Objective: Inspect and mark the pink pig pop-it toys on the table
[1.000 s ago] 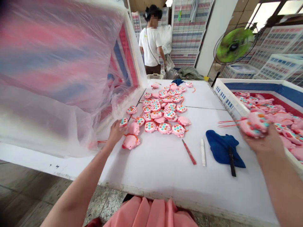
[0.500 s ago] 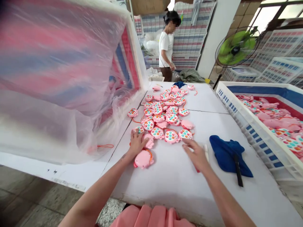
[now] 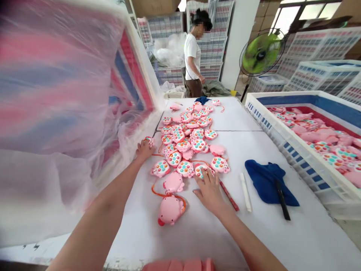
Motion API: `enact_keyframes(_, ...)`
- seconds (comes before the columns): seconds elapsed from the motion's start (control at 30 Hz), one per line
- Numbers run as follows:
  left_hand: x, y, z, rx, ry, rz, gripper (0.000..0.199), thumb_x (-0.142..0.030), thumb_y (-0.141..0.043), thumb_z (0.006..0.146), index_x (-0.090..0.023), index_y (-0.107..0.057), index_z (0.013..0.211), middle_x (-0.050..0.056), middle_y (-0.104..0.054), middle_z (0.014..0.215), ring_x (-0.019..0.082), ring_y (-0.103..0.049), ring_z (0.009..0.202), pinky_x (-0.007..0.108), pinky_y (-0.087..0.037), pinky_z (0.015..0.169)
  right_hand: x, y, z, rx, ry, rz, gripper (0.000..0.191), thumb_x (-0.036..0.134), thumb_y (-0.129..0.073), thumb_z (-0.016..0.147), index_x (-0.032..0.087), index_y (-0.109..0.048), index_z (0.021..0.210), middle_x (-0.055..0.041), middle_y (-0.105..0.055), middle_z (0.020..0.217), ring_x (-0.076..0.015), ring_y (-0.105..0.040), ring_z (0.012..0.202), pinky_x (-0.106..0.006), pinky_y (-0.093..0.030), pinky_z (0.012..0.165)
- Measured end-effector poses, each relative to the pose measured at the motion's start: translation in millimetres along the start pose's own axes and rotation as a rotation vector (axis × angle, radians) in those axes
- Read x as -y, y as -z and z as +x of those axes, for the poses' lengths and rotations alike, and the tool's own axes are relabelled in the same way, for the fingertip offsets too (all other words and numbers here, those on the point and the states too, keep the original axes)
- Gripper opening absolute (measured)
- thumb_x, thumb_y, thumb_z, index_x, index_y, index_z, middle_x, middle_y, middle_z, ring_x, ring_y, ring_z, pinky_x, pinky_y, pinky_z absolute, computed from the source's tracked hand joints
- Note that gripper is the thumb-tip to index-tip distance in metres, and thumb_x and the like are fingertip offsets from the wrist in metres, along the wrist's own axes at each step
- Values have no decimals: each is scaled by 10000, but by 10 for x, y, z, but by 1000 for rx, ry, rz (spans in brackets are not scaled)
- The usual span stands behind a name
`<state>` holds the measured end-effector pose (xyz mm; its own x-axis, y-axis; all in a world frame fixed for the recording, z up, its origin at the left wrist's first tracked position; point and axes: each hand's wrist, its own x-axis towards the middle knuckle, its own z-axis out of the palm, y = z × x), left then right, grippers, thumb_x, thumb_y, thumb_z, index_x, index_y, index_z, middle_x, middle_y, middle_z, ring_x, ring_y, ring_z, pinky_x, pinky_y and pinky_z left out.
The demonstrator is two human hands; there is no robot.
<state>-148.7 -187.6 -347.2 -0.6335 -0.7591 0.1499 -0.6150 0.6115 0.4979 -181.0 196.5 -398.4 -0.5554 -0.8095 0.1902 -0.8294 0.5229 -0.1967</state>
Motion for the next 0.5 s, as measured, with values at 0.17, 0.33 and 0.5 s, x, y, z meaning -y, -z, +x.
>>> enact_keyframes(0.17,-24,-88,-298,17,-39,-231,364,-203,-670,702,-165,-556,1046,146,-529,1270,312,-403,1257,472,-282,1086,57,3,-156,-55,0,45,479,357,-540,888,272,-484,1356,-127,-331,1511,-396,-205,1405,-653,-214,1068)
enact_keyframes(0.33,-193,144,-781,-13,56,-568,330,-357,-599,784,-183,-498,1046,89,-570,1102,224,-555,1005,411,-470,922,219,176,-245,-248,-14,283,490,330,-478,931,223,-395,1402,-128,-406,1441,-310,-277,1389,-559,-297,1097)
enact_keyframes(0.5,-650,264,-1772,200,113,-948,475,-548,-535,828,-209,-466,1154,49,-613,1011,150,-622,767,338,-564,703,437,476,-353,-302,-7,474,646,294,-494,927,247,-193,1496,-114,-249,1529,-272,-238,1415,-509,-290,1135)
